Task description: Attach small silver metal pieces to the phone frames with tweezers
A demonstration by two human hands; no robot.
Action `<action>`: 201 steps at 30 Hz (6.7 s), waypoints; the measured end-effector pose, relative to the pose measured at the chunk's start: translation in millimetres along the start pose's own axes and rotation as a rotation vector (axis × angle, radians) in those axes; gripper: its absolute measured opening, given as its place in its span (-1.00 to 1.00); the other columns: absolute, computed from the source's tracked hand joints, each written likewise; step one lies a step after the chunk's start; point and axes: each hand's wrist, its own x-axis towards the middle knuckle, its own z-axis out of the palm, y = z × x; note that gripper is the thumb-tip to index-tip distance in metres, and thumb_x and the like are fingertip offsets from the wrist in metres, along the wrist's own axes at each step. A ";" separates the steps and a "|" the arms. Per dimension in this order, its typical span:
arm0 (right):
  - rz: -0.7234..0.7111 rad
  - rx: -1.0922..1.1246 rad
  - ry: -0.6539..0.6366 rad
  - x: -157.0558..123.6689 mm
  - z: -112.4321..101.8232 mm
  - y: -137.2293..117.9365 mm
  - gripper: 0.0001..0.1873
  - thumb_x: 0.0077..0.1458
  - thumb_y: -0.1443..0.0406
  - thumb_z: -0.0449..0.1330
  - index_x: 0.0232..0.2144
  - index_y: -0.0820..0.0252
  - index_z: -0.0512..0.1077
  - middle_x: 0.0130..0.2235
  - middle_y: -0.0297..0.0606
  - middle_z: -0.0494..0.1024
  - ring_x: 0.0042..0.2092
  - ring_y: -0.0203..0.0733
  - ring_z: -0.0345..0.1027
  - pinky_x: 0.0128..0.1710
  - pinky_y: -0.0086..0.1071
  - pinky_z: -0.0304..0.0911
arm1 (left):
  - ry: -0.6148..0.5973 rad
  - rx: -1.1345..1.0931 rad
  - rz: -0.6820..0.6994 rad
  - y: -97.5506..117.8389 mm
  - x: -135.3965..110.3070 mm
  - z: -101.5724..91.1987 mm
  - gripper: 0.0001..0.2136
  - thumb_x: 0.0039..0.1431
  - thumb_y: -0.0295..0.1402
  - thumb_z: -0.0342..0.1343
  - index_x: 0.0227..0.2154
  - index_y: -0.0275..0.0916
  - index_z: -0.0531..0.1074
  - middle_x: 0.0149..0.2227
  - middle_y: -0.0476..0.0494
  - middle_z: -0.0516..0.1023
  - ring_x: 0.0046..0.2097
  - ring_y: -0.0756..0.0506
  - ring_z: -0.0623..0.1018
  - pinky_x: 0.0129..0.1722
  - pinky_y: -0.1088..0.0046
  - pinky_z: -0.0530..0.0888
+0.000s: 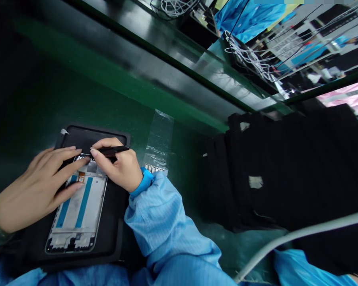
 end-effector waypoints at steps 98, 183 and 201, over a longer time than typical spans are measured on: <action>0.301 0.282 0.012 2.7 2.2 -2.2 -0.84 0.06 0.24 0.23 -0.35 0.23 0.38 -0.34 -0.29 0.54 -0.40 -0.31 0.51 -0.40 -0.47 0.44 | -0.013 0.014 0.008 0.5 1.4 -1.7 -0.61 0.21 -0.30 -0.03 0.07 -0.35 0.30 0.05 -0.40 0.33 0.11 -0.31 0.33 0.09 -0.05 0.28; -0.144 -0.068 0.044 -1.4 -3.8 0.6 -0.88 0.05 0.39 0.23 -0.30 0.16 0.43 -0.30 -0.26 0.58 -0.26 -0.27 0.49 -0.24 -0.40 0.43 | -0.012 0.027 0.020 -0.1 2.4 -4.9 -0.62 0.21 -0.27 -0.03 0.03 -0.35 0.31 0.05 -0.38 0.35 0.09 -0.31 0.35 0.08 -0.03 0.30; -0.299 -0.031 -0.056 -1.4 0.7 4.3 -0.89 0.04 0.43 0.23 -0.31 0.27 0.42 -0.31 -0.15 0.61 -0.28 -0.24 0.52 -0.26 -0.42 0.45 | 0.002 -0.010 0.007 -0.1 1.1 -3.2 -0.62 0.21 -0.26 -0.04 0.00 -0.41 0.31 0.06 -0.40 0.35 0.10 -0.32 0.34 0.10 -0.02 0.27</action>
